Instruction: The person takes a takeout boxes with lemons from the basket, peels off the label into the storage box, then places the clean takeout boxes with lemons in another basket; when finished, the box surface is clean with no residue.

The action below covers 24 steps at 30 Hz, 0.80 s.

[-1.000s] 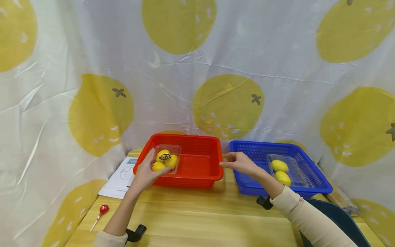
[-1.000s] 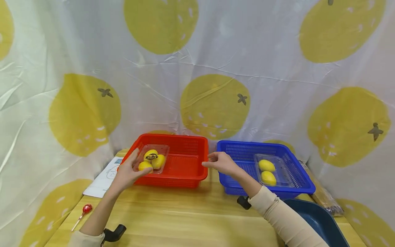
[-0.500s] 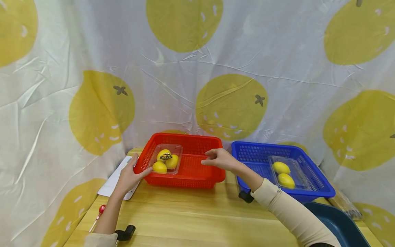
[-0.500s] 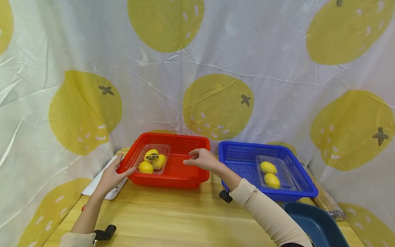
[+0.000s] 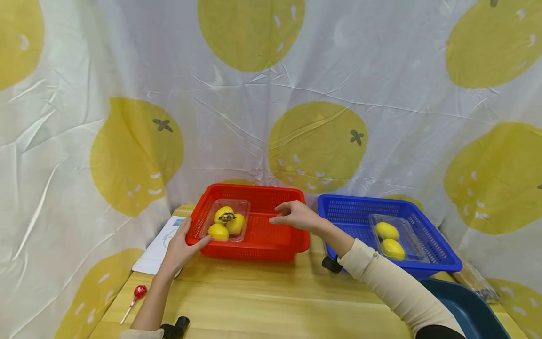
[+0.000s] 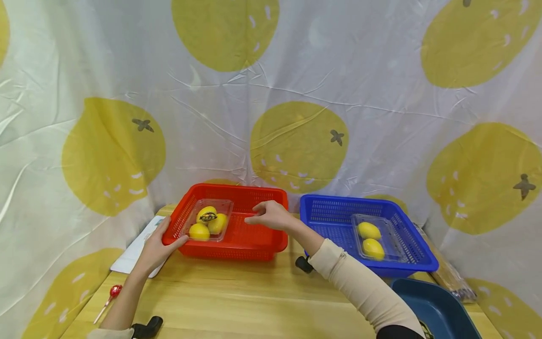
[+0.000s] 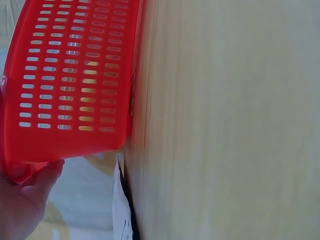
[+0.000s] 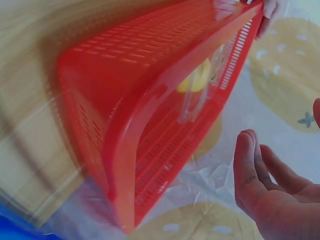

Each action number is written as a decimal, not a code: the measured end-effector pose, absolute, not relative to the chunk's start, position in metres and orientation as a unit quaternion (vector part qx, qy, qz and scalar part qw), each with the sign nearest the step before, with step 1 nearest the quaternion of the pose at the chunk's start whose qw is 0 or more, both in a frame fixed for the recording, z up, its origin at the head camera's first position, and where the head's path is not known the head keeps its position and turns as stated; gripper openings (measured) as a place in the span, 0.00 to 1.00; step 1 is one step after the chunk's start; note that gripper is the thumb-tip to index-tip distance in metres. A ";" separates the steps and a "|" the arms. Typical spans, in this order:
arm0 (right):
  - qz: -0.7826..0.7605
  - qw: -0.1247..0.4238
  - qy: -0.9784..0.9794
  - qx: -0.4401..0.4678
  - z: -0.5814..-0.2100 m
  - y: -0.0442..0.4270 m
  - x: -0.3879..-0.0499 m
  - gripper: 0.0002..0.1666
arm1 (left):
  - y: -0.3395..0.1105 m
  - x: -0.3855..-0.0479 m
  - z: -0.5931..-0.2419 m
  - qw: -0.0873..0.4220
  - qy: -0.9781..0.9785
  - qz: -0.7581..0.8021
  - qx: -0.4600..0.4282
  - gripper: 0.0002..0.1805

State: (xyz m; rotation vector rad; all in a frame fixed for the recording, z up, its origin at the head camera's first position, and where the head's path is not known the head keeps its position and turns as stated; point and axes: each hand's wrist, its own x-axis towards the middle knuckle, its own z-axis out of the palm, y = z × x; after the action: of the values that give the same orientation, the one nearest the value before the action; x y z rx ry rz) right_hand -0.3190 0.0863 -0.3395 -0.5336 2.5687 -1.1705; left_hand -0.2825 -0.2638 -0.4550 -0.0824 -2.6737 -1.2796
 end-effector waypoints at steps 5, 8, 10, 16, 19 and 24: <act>-0.402 0.150 0.886 -0.179 -0.336 0.075 -0.332 0.33 | -0.264 -0.282 -0.456 0.089 -0.896 -0.435 -0.026 0.56; -0.395 0.155 0.889 -0.173 -0.334 0.065 -0.343 0.34 | -0.263 -0.283 -0.456 0.089 -0.894 -0.438 -0.025 0.56; -0.395 0.162 0.888 -0.172 -0.334 0.057 -0.350 0.35 | -0.263 -0.283 -0.457 0.090 -0.894 -0.439 -0.024 0.55; -0.403 0.184 0.881 -0.168 -0.336 0.033 -0.371 0.37 | -0.262 -0.281 -0.457 0.097 -0.892 -0.441 -0.025 0.55; -0.400 0.191 0.882 -0.163 -0.342 0.024 -0.382 0.36 | -0.261 -0.282 -0.457 0.099 -0.890 -0.444 -0.024 0.55; -0.381 0.197 0.889 -0.160 -0.352 0.010 -0.396 0.26 | -0.262 -0.282 -0.458 0.094 -0.889 -0.447 -0.015 0.54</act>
State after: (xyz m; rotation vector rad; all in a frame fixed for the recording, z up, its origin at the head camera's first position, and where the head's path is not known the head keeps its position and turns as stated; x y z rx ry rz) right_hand -0.3960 0.0099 -0.3518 -0.4470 2.4901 -1.0675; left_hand -0.2824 -0.2621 -0.4581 -0.0457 -2.6373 -1.3271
